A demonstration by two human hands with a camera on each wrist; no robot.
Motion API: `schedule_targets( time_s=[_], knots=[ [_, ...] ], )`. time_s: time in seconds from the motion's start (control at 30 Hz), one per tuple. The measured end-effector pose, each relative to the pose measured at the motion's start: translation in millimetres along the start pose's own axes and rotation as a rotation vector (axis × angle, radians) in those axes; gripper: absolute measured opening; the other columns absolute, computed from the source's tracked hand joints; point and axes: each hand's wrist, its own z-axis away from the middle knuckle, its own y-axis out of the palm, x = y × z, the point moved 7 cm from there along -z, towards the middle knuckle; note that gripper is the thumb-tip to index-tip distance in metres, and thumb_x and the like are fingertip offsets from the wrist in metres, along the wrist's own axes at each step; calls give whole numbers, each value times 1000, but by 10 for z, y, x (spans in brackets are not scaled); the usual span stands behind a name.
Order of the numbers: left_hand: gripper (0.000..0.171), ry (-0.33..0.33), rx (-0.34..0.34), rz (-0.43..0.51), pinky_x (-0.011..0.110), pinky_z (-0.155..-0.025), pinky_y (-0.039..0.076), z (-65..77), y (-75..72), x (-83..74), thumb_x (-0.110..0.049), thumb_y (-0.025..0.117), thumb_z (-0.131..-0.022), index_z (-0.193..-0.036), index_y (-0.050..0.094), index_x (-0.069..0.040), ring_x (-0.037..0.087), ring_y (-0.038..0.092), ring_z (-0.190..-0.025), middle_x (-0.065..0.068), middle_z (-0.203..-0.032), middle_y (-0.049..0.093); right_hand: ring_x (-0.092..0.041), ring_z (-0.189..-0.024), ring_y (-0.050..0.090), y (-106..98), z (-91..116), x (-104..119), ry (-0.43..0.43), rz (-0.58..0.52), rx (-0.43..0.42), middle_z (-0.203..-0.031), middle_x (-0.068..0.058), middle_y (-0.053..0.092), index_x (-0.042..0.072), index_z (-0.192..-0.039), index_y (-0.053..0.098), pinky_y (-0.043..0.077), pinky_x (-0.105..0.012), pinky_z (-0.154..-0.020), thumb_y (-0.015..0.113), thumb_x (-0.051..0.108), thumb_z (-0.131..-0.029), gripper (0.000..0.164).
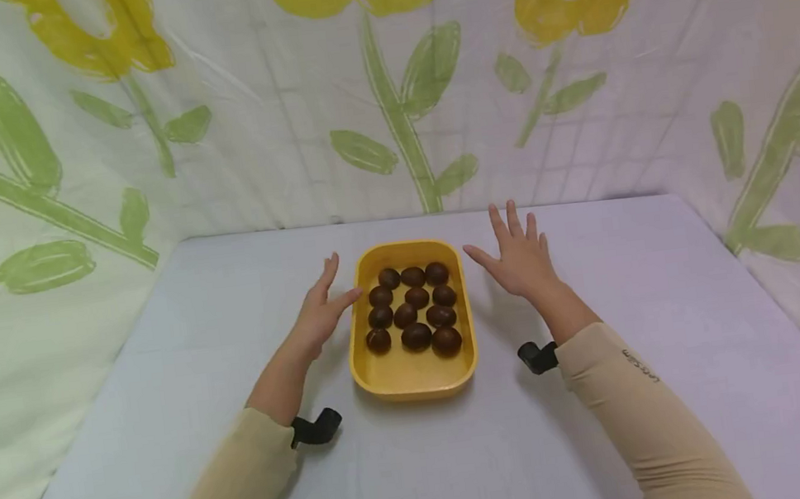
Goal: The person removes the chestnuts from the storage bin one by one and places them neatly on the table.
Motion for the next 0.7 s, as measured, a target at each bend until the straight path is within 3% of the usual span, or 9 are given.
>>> schedule_targets(
  time_s=[0.17, 0.27, 0.47, 0.7],
  knots=[
    [69, -66, -5, 517, 34, -119, 14, 41, 248, 114, -2, 49, -92, -150, 12, -10, 20, 14, -145, 3, -157, 11, -49, -139, -8, -19, -2, -13, -1, -140, 19, -155, -17, -14, 10, -150, -3, 6, -68, -110, 38, 60, -91, 87],
    [66, -97, -51, 678, 33, -119, 17, 72, 328, 130, 5, 44, -91, -149, 16, -8, 18, 17, -144, 4, -156, 17, -45, -141, 4, -51, 5, -37, 35, -219, 9, -157, -17, -3, 7, -150, 6, 13, -63, -112, 47, 54, -91, 86],
    [58, -138, -135, 733, 32, -118, 19, 88, 383, 141, 3, 43, -93, -147, 25, -8, 17, 22, -142, 3, -154, 24, -38, -132, 38, -142, 41, -61, 104, -416, -50, -148, -18, 35, 4, -143, 34, 41, -52, -104, 63, 36, -87, 70],
    [57, -149, -149, 783, 29, -119, 18, 106, 408, 146, 1, 45, -93, -146, 28, -9, 14, 21, -143, 2, -153, 26, -33, -123, 51, -140, 25, 102, 108, -663, 23, -138, -18, 48, 0, -132, 48, 49, -40, -98, 67, 27, -85, 57]
  ],
)
